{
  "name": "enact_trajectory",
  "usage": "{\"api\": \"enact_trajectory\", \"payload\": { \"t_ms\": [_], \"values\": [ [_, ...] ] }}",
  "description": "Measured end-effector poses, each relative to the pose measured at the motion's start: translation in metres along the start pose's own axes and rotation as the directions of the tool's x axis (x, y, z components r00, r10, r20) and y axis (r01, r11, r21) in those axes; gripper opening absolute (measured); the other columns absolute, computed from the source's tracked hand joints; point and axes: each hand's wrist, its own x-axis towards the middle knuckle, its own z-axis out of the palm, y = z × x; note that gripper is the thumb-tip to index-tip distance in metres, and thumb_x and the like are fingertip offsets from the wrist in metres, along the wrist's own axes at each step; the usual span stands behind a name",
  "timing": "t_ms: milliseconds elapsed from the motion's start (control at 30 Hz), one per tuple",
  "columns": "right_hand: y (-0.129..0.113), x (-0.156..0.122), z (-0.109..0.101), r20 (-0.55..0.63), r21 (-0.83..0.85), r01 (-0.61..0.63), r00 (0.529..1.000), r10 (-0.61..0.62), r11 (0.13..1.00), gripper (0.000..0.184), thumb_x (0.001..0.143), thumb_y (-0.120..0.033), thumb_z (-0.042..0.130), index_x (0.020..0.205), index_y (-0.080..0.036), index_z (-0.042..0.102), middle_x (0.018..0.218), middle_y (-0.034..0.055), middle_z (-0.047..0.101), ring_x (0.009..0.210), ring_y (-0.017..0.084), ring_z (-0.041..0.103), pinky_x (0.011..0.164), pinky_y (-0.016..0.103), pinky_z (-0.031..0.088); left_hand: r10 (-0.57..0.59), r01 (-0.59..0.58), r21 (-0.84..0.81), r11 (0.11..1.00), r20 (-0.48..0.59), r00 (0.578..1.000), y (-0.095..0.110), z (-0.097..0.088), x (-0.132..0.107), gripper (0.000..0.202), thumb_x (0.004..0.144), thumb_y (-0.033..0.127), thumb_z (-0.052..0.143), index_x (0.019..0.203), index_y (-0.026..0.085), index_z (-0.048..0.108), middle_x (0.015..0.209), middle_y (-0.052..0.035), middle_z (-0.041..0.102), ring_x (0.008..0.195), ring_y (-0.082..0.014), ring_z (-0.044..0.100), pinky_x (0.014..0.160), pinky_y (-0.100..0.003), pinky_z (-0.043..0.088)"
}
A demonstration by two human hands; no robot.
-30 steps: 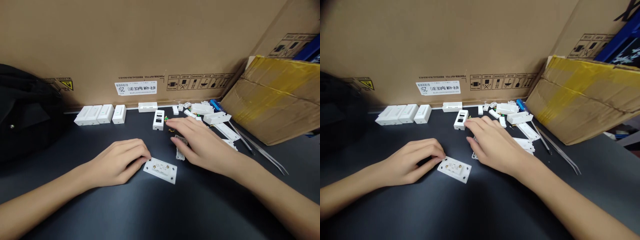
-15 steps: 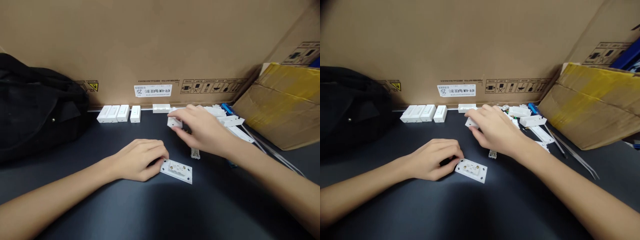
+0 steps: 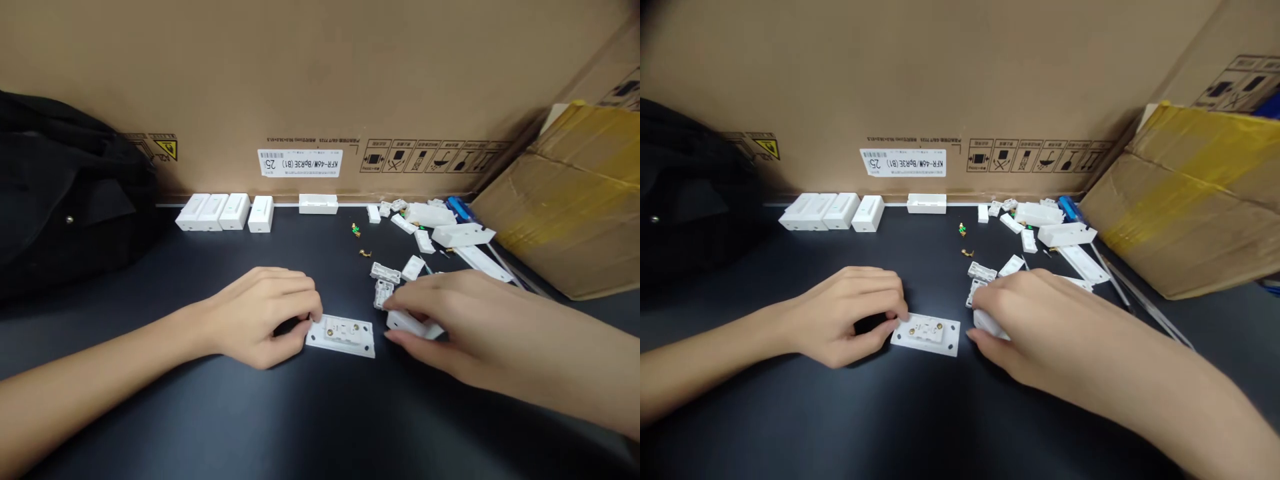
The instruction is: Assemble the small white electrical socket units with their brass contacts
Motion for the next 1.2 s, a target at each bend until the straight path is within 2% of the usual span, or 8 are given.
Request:
{"api": "enact_trajectory", "payload": {
  "t_ms": [100,233,433,567,767,900,1067,1200],
  "values": [
    [-0.001,0.008,0.005,0.074,-0.024,-0.066,0.995,0.067,0.998,0.016,0.102,-0.036,0.059,0.092,-0.026,0.068,0.08,0.0018,0.074,0.066,0.02,0.068,0.058,0.033,0.041,-0.004,0.004,-0.007,1.0,0.021,1.0,0.0,-0.001,0.0,0.013,0.096,0.012,0.057,0.099,0.019,0.068,0.09,-0.0023,0.068,0.077,-0.0172,0.061,0.074,-0.031,0.049],
    [0.002,0.011,0.004,0.027,0.06,-0.088,0.996,0.087,0.994,0.022,0.096,-0.029,0.062,0.114,-0.022,0.073,0.071,0.002,0.072,0.058,0.02,0.065,0.054,0.032,0.041,0.0,0.001,-0.015,1.0,0.046,0.999,-0.001,-0.001,0.0,0.012,0.098,0.013,0.057,0.099,0.019,0.067,0.092,-0.0029,0.068,0.08,-0.0174,0.062,0.075,-0.031,0.05],
    [0.006,0.017,-0.004,-0.054,0.073,0.0,0.999,0.004,0.997,0.02,0.089,-0.014,0.066,0.101,-0.022,0.079,0.06,-0.0038,0.07,0.051,0.017,0.065,0.052,0.03,0.04,0.01,-0.009,-0.022,1.0,0.041,0.999,-0.001,-0.001,0.001,0.012,0.1,0.013,0.057,0.103,0.019,0.068,0.095,-0.0033,0.07,0.082,-0.0173,0.064,0.078,-0.03,0.052],
    [0.006,0.019,-0.01,-0.137,0.038,0.042,0.99,-0.036,0.998,0.014,0.091,-0.018,0.069,0.1,-0.024,0.078,0.058,-0.0059,0.067,0.049,0.016,0.062,0.051,0.029,0.04,0.017,-0.016,-0.015,1.0,0.045,0.999,-0.001,-0.002,0.001,0.013,0.102,0.014,0.057,0.105,0.019,0.068,0.099,-0.0042,0.071,0.085,-0.0176,0.066,0.08,-0.029,0.053],
    [0.026,0.011,-0.009,-0.141,-0.09,0.043,0.988,-0.056,0.995,0.018,0.093,-0.037,0.072,0.108,-0.027,0.075,0.094,0.0066,0.081,0.072,0.028,0.074,0.057,0.039,0.051,-0.021,0.023,-0.04,0.999,0.051,0.998,-0.001,-0.003,0.0,0.012,0.101,0.02,0.062,0.112,0.02,0.067,0.109,-0.006,0.072,0.091,-0.0188,0.07,0.084,-0.031,0.056],
    [0.039,0.009,-0.002,-0.114,-0.095,0.045,0.992,-0.055,0.994,0.018,0.096,-0.04,0.068,0.106,-0.026,0.075,0.086,0.0086,0.079,0.062,0.03,0.071,0.051,0.043,0.048,-0.005,0.008,-0.069,0.998,0.045,0.999,-0.003,-0.002,-0.001,0.021,0.099,0.032,0.074,0.114,0.02,0.066,0.113,-0.0067,0.074,0.099,-0.021,0.073,0.088,-0.032,0.057],
    [0.03,0.009,-0.012,-0.108,-0.007,0.077,0.991,-0.078,0.997,0.017,0.092,-0.037,0.071,0.107,-0.028,0.076,0.084,0.0076,0.077,0.064,0.027,0.07,0.05,0.039,0.049,0.018,-0.018,-0.102,0.995,-0.006,1.0,-0.005,0.001,-0.001,0.023,0.101,0.034,0.076,0.111,0.02,0.061,0.106,-0.0059,0.077,0.093,-0.0182,0.074,0.085,-0.028,0.058],
    [0.011,0.01,-0.021,-0.1,0.174,0.119,0.99,-0.103,0.977,0.022,0.097,-0.045,0.073,0.116,-0.033,0.075,0.09,0.0034,0.077,0.069,0.022,0.069,0.057,0.033,0.056,0.055,-0.068,-0.159,0.985,-0.083,0.995,-0.006,0.002,-0.002,0.032,0.099,0.035,0.081,0.115,0.02,0.058,0.106,-0.0061,0.077,0.093,-0.0177,0.075,0.083,-0.027,0.06]
  ]
}}
